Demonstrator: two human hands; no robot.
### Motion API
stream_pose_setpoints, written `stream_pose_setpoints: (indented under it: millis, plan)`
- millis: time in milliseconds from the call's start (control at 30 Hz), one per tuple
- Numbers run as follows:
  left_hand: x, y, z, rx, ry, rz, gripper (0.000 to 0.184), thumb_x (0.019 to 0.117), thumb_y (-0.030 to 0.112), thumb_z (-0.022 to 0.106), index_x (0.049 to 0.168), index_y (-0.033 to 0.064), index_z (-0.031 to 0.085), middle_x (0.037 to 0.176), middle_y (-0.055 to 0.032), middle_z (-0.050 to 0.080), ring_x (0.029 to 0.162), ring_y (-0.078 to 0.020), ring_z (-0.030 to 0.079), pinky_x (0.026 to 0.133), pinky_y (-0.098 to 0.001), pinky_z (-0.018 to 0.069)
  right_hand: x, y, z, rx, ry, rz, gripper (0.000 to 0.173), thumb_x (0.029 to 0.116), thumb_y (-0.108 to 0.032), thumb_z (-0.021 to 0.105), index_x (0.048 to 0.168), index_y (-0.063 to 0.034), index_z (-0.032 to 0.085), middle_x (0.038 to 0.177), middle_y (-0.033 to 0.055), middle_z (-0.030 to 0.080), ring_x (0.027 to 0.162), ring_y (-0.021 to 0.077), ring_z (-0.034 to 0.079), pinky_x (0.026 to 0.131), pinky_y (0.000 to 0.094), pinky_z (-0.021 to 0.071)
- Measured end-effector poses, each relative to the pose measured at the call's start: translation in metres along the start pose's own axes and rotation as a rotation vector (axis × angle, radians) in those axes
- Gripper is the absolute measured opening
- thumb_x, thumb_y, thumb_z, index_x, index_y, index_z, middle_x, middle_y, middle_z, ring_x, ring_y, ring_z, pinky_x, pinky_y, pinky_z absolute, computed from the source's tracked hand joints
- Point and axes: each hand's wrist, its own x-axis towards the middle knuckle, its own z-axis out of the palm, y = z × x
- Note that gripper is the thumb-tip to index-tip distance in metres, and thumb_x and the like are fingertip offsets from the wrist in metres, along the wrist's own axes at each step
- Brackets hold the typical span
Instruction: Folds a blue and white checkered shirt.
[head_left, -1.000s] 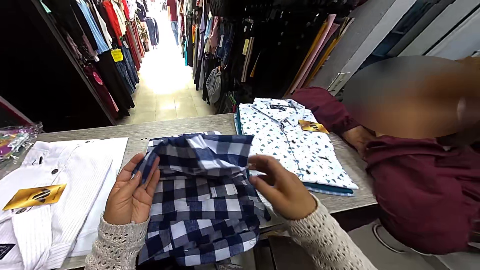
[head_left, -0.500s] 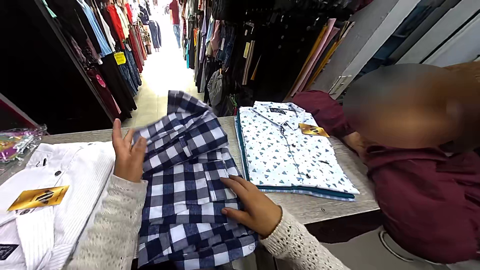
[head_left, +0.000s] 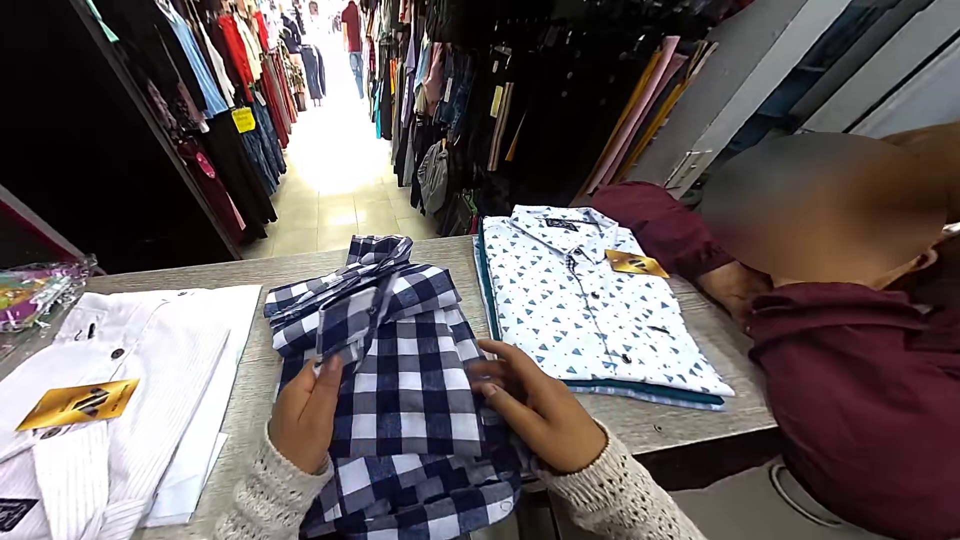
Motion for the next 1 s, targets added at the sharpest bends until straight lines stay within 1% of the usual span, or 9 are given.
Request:
stream_pose_setpoints:
  millis: [67,133,233,400,567,667,800,900,1000]
  plan:
    - [-0.010,0.005,0.002,0.111,-0.185,0.103,0.045,0.1045,0.025,0.043,0.129,-0.0082,0.061,0.109,-0.0174,0.071,0.103,-0.0187,0.067,0.094,-0.0376,0.0528,-0.005,-0.004,0.000,-0.037,-0.042,0.041,0.049,0.0999,-0.022,0.056,0.140,0.0049,0.049,0.095,0.0061,0.074,0.076,0.0093,0.070,0.072,0.0288,0.0595]
    - [-0.019,0.010,0.016,0.304,-0.437,0.274,0.061,0.0982,0.032,0.058,0.142,-0.0096,0.052,0.141,-0.0270,0.057,0.133,-0.0380,0.055,0.113,-0.0520,0.0416,-0.006,-0.009,0.002,-0.069,-0.101,0.039,0.047,0.1003,-0.021,0.053,0.139,0.0051,0.051,0.085,0.0061,0.071,0.069,0.0097,0.065,0.067,0.0295,0.0557]
    - [-0.030,0.012,0.041,0.504,-0.402,0.419,0.096,0.0802,0.048,0.078,0.144,-0.0156,0.044,0.147,-0.0345,0.048,0.139,-0.0511,0.046,0.110,-0.0689,0.0354,-0.003,-0.015,0.007,0.027,-0.133,-0.067,0.047,0.1017,-0.016,0.048,0.143,0.0058,0.046,0.093,0.0066,0.073,0.078,0.0083,0.067,0.075,0.0286,0.0565]
    - [-0.018,0.010,0.039,0.253,-0.117,0.293,0.035,0.0938,0.002,0.056,0.125,-0.0107,0.066,0.117,-0.0238,0.072,0.110,-0.0338,0.071,0.098,-0.0483,0.0551,-0.003,-0.031,0.006,0.326,-0.215,-0.098,0.055,0.1044,-0.016,0.045,0.152,0.0072,0.028,0.122,0.0105,0.071,0.109,0.0138,0.071,0.096,0.0330,0.0577]
    - [0.005,0.011,-0.018,-0.324,0.154,-0.087,0.031,0.1074,0.009,0.037,0.126,-0.0089,0.053,0.103,-0.0013,0.068,0.095,0.0040,0.064,0.089,-0.0190,0.0544,-0.006,-0.002,-0.005,-0.207,-0.126,-0.213,0.058,0.0984,-0.033,0.062,0.141,0.0048,0.054,0.135,0.0206,0.064,0.125,0.0275,0.063,0.107,0.0439,0.0504]
    - [0.014,0.007,-0.035,-0.442,0.221,-0.028,0.035,0.1101,0.010,0.024,0.134,-0.0041,0.045,0.111,0.0058,0.064,0.103,0.0102,0.060,0.096,-0.0129,0.0486,-0.007,-0.020,0.000,-0.306,-0.319,-0.230,0.067,0.0878,-0.029,0.074,0.144,0.0005,0.053,0.150,0.0272,0.049,0.142,0.0454,0.044,0.111,0.0705,0.0330]
    - [0.020,-0.006,-0.037,-0.545,0.245,0.020,0.035,0.1099,0.009,0.020,0.133,-0.0005,0.044,0.111,0.0112,0.064,0.105,0.0135,0.058,0.097,-0.0104,0.0468,0.010,-0.040,0.011,-0.457,-0.452,-0.123,0.070,0.0843,-0.009,0.069,0.149,0.0021,0.046,0.156,0.0259,0.042,0.148,0.0437,0.035,0.115,0.0717,0.0227]
    - [0.020,-0.015,-0.037,-0.715,0.235,0.007,0.037,0.1105,0.010,0.016,0.138,0.0018,0.039,0.115,0.0097,0.063,0.107,0.0112,0.059,0.097,-0.0118,0.0480,0.024,-0.041,0.012,-0.468,-0.376,-0.157,0.040,0.0964,-0.004,0.054,0.135,0.0034,0.061,0.136,0.0240,0.063,0.130,0.0402,0.059,0.108,0.0586,0.0448]
    - [0.017,-0.018,-0.044,-0.790,0.269,0.032,0.037,0.1112,0.012,0.015,0.132,0.0067,0.045,0.111,0.0123,0.065,0.105,0.0113,0.060,0.095,-0.0117,0.0497,0.034,-0.041,0.002,-0.359,-0.130,-0.295,0.026,0.0979,-0.007,0.053,0.118,-0.0001,0.069,0.096,0.0160,0.074,0.085,0.0300,0.074,0.074,0.0517,0.0598]
